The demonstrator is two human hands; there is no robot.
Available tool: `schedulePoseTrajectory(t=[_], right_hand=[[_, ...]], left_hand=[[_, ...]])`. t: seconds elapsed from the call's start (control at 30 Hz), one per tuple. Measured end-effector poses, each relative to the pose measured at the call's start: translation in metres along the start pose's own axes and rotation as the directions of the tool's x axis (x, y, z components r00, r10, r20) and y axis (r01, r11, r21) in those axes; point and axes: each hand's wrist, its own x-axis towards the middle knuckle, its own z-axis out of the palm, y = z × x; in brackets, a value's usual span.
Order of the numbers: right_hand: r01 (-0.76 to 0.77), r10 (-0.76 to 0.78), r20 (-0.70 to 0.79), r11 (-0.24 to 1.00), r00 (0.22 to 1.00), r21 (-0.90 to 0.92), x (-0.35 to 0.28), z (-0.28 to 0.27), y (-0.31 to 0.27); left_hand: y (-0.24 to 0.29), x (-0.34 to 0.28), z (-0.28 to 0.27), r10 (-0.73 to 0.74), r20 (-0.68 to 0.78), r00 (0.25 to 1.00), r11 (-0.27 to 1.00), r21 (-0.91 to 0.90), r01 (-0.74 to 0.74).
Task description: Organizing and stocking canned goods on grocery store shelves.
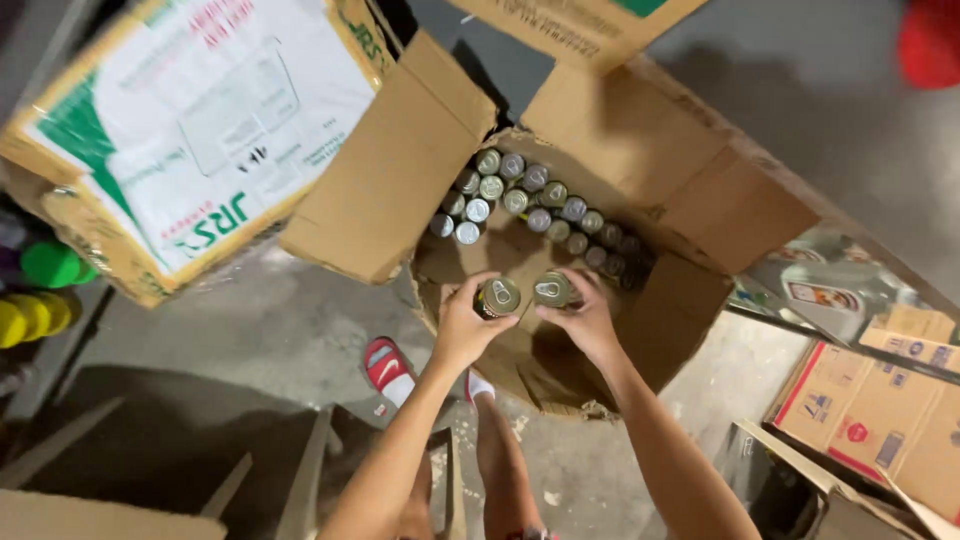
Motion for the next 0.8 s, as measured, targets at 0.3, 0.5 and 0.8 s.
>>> schedulePoseTrajectory(t=[0.3,0.5,0.8], right_hand=[[0.227,-0.215,0.073,0.929,0.974,-0.293,0.135,0.068,0.129],[0.415,-0.432,0.108,0.722,0.895,-0.553,0.195,0.093,0.157],[0.37,-0.345,0.154,0.743,0.926,-0.558,0.222,0.113,0.155]], left_hand=[[-0.118,0.045,0.08,-0.107,-0.051,0.993,0.985,0.133,0.112],[-0.151,0.047,0.097,-0.307,-0.024,0.951,0.931,0.201,0.305],[-0.178,0.05,0.116,-0.319,-0.041,0.947,0.948,-0.009,0.319]])
